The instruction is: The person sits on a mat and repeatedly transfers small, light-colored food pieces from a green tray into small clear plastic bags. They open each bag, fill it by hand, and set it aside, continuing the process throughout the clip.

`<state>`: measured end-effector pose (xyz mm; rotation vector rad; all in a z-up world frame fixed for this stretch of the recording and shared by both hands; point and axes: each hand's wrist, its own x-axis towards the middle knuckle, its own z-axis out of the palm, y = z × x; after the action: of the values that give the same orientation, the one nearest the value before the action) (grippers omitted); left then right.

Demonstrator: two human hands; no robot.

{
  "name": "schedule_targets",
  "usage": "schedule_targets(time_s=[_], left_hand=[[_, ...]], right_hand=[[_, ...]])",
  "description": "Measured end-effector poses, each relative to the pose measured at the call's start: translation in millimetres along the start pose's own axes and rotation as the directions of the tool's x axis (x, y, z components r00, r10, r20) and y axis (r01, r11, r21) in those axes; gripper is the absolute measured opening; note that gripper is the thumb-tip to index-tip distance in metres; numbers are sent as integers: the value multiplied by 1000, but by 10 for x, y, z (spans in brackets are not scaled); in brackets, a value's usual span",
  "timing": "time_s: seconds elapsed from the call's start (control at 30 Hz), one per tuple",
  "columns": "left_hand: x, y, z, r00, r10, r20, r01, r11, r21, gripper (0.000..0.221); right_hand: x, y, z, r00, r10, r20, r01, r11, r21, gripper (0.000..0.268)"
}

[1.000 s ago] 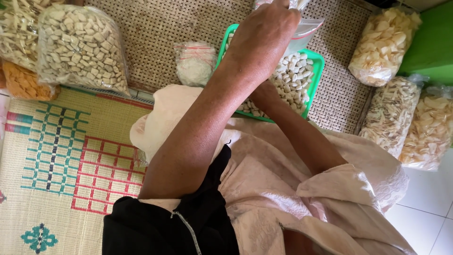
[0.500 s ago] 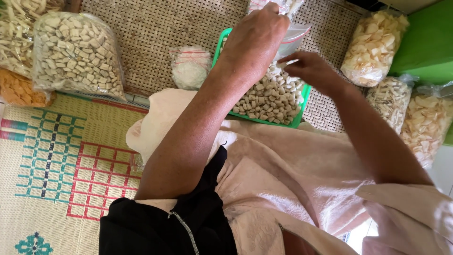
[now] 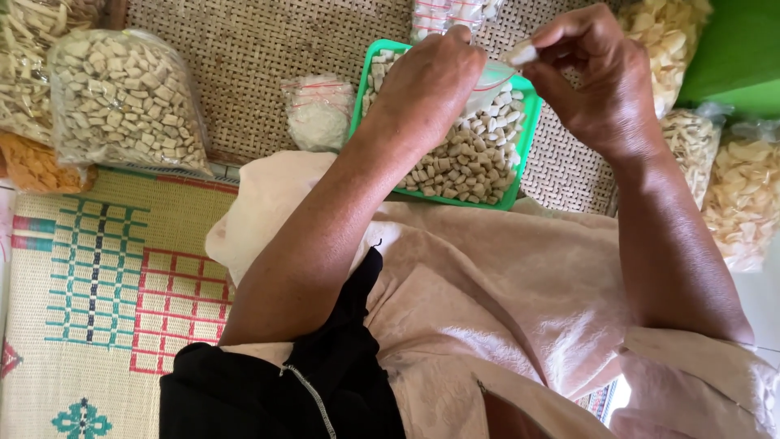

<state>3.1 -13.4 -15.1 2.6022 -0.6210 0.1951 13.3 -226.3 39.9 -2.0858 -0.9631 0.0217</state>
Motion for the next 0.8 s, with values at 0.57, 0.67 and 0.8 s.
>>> schedule_targets(time_s=[0.57,0.67,0.8], left_hand=[[-22,32,28,1000,10,29,-8,998,-56,24],[-23,24,50,999,5,43,-4,999,-37,27],[-33,39,21,997,-9,77,12,999,-32,30]], right_hand=[[24,141,99,934,-326,148,352,761,-545,10],[19,118,130,933,-325,157,348,698,-625,8],[-15,112,168,948,-250,194,316,706,-634,8]])
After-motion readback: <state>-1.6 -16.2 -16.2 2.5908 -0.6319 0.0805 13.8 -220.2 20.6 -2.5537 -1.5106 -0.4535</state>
